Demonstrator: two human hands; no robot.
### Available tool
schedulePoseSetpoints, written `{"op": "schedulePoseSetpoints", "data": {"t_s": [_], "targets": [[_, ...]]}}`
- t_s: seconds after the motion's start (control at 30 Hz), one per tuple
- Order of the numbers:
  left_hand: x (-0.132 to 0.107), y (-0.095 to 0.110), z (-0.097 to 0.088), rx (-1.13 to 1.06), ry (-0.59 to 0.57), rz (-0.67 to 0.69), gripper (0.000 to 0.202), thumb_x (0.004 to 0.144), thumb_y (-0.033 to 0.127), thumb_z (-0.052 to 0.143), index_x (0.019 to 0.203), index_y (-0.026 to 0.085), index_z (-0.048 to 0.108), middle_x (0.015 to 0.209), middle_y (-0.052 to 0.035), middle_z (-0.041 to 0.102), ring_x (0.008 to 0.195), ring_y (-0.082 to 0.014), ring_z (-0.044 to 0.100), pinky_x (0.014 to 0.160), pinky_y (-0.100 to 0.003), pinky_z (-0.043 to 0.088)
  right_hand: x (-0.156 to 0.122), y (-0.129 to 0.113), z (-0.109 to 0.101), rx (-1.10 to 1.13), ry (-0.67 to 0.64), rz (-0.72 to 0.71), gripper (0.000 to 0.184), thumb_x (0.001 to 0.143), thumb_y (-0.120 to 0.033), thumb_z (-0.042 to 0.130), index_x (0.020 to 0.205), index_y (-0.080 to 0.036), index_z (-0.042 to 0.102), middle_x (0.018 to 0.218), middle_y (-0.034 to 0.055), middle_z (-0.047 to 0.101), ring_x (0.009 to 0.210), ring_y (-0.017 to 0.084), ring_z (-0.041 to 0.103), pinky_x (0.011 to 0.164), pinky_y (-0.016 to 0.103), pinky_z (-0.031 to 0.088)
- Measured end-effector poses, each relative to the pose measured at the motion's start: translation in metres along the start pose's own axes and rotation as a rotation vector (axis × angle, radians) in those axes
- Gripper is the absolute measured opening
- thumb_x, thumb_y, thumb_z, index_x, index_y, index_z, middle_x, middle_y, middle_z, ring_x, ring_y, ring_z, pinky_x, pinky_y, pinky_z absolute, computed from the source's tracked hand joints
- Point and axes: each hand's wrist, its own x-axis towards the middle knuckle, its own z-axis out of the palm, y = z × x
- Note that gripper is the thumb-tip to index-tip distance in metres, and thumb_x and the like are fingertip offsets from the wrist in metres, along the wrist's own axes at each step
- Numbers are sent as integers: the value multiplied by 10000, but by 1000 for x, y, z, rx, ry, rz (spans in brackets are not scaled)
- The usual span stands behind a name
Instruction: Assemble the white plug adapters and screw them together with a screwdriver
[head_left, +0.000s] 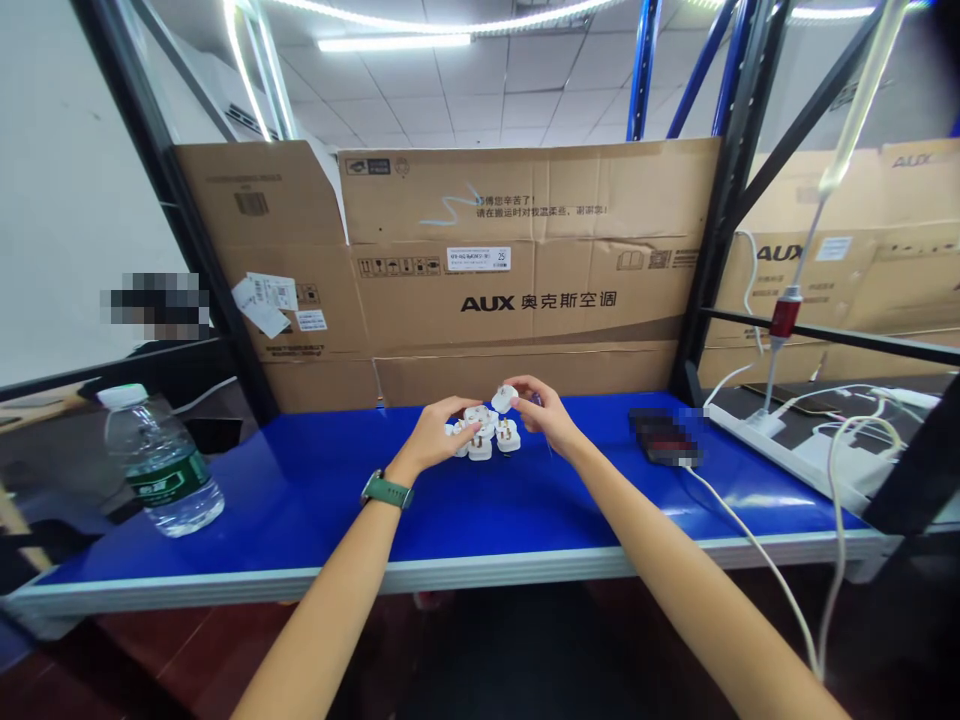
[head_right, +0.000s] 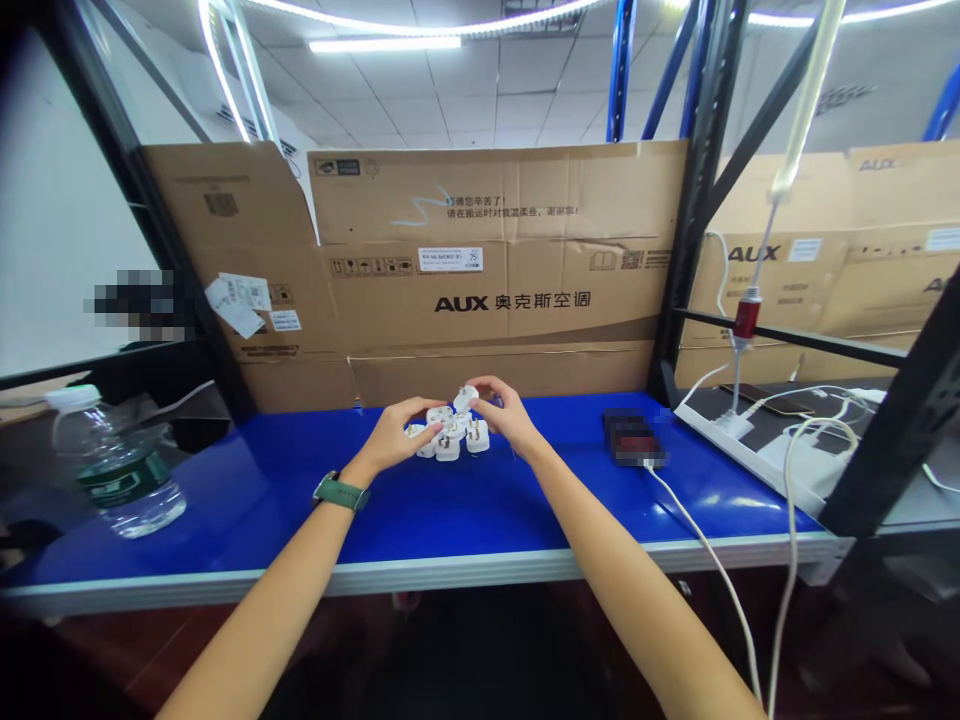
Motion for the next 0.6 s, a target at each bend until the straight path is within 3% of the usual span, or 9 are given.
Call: {"op": "schedulePoseSetpoints", "data": {"t_s": [0.07, 0.17, 0.43, 0.6], "targets": [[0, 1, 1, 0, -20, 7, 358, 899, 366, 666, 1221, 212, 698, 1176, -79, 730, 1068, -231, 683, 966, -352, 518, 1, 2, -1, -128, -12, -111, 381, 804, -377, 709, 1130, -186, 659, 1035, 62, 688, 680, 120, 542, 529, 223, 363], [1, 1, 3, -10, -24, 1, 381, 887, 394, 697, 1222, 212, 704, 1137, -81, 736, 1023, -226, 689, 924, -338, 517, -1, 5, 0, -301, -59, -204, 348, 829, -318, 678, 1147, -179, 658, 1107, 76, 696, 897, 182, 614, 614, 230, 411], [2, -3, 8, -83, 2, -45, 379, 820, 405, 780, 1123, 182, 733, 1061, -76, 749, 951, -221, 696, 856, -315, 519, -4, 10, 3, -537, -148, -452, 322, 836, -215, 690, 1157, -196, 668, 1099, 70, 685, 970, 199, 621, 750, 271, 462], [2, -4, 12, -97, -4, -32, 390, 807, 422, 793, 1109, 181, 744, 990, -65, 746, 883, -207, 689, 818, -309, 523, -3, 9, 4, -567, -176, -461, 320, 854, -280, 740, 1163, -211, 695, 1085, 81, 684, 979, 211, 623, 776, 291, 471]]}}
